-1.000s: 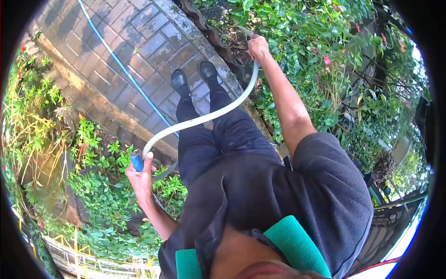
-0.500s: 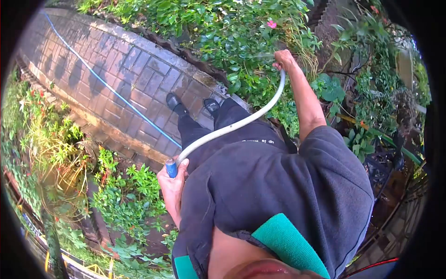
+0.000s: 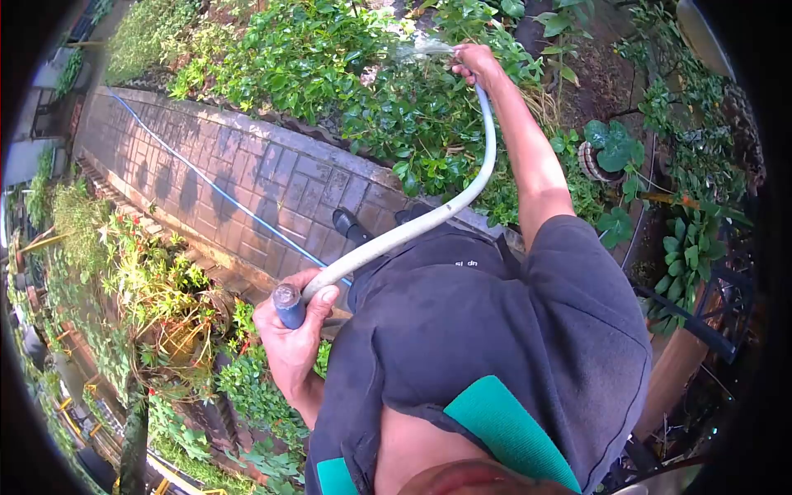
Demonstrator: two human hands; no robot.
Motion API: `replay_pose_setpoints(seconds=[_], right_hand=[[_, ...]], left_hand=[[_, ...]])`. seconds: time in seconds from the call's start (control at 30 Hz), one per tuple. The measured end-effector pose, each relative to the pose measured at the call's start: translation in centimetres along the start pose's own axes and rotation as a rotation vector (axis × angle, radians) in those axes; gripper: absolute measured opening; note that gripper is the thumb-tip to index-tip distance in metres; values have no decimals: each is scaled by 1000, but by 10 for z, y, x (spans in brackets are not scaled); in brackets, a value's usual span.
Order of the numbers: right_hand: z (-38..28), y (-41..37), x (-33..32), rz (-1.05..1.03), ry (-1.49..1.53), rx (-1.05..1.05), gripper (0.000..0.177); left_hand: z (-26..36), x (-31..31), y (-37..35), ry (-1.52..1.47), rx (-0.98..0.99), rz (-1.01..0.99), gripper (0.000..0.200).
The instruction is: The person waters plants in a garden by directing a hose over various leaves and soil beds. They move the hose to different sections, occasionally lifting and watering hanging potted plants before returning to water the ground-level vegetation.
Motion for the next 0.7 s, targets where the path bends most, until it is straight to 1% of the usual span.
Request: replay_pose_setpoints(seconds=[0.03,0.1,0.2,0.3,0.33,0.53,0.7], right_hand=[[-10,4,2,-24,-4,-14,23],[-31,6,7,-73,-12,-41,23],[-43,7,16,-138,78,-72,22],[-52,0,28,-179,76,-96,24],[-56,-5,33,-169,14,-128,26],[-67,-17,63,-196,-61,-164,28],[-65,-17,69,-216,-26,-157,27]], left_hand=[[-9,6,-1,-8,-39,-15,30],[-18,11,-7,-31,-186,-2,25],[-28,3,-13,18,-185,48,27],[-24,-5,-16,51,-169,94,28],[-23,-6,-15,60,-161,106,29],[-23,-7,-13,109,-168,98,30],[-23,-8,-9,121,-182,92,28]])
Point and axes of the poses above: each hand's wrist, its own y-axis towards the middle knuckle, its own x-axis out of the palm, z = x × y, the point moved 7 cm from there along y, towards the middle knuckle, and after that the axes turned 4 degrees about x, right-handed, at the moved point
